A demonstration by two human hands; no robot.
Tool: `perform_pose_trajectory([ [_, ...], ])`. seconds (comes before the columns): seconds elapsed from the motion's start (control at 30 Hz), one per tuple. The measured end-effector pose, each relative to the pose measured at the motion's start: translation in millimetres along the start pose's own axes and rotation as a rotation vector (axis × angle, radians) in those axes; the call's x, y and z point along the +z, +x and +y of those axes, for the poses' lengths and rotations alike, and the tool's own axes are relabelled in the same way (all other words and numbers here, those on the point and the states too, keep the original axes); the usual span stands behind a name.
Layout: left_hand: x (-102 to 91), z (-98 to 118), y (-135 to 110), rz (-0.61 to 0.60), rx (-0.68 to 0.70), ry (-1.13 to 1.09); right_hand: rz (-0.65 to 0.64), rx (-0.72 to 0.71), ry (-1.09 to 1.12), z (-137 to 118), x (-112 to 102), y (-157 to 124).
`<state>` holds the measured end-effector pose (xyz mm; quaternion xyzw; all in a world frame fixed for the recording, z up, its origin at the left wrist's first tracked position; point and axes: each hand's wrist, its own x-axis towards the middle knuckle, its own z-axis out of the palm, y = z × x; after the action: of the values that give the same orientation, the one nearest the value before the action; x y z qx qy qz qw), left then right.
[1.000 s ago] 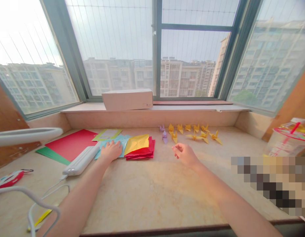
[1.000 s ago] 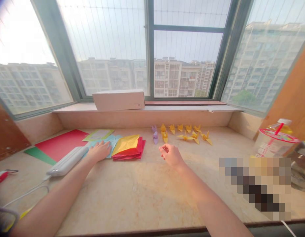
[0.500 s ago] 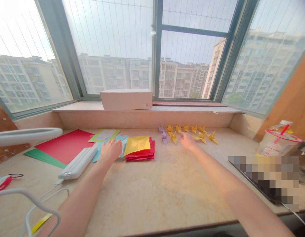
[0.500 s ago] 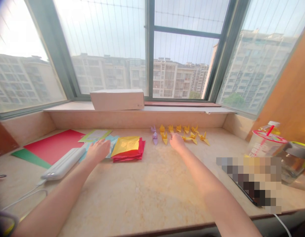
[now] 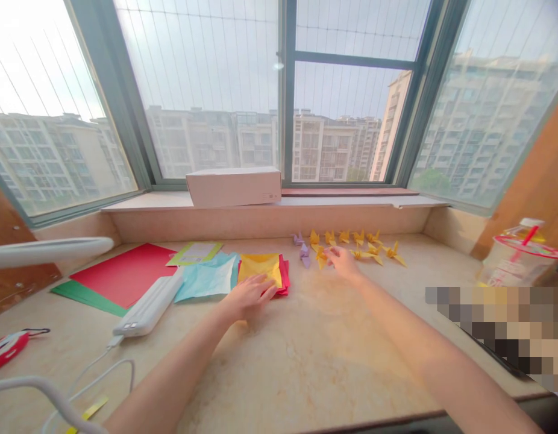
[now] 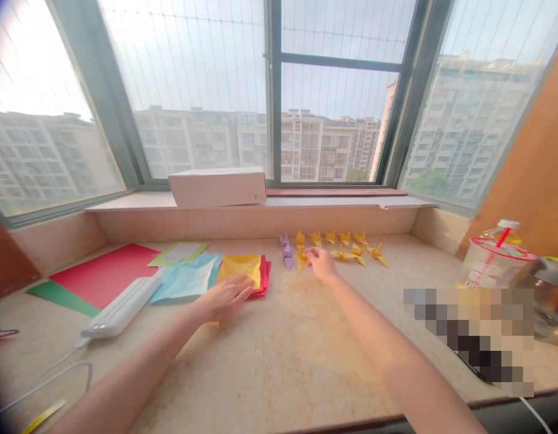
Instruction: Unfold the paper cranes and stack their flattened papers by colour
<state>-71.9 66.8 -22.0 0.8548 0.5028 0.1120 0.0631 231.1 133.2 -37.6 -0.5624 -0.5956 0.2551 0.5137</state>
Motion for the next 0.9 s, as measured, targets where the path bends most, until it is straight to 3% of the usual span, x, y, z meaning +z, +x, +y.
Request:
perform_pose_trajectory([
  [0.1,0.3,2.9,0.5,-0.046,0.000,0.009,-0.033,-0.042,0.077,-11.3,-5.0,-26.4],
  [0.23,-8.1,19.7,-2.4,0.145,0.025,-0.027,-0.148,-0.124,0.122,-34.7,0.2,-59.4],
  [0.33,-11.2,38.6,-6.9,0.243,0.105,-0.148,-0.298,-0.345,-0.007,-54.0,8.4,-79.8],
  [0.43,-8.7,52.4,-9.4,0.275,0.207,-0.218,-0.322,-0.426,-0.020,-68.1,13.8,-93.9],
  [0.6,-4.0,55.2,-9.8,0.387,0.220,-0.250,-0.322,-0.479,0.075,-75.0,12.2,-99.5],
  [0.73,-6.8,50.9,-11.4,0.447,0.239,-0.291,-0.210,-0.364,0.213,-67.7,11.0,-90.6],
  [0.9,-6.9,47.7,-11.8,0.521,0.208,-0.301,-0.220,-0.085,0.548,-58.8,13.0,-79.0],
])
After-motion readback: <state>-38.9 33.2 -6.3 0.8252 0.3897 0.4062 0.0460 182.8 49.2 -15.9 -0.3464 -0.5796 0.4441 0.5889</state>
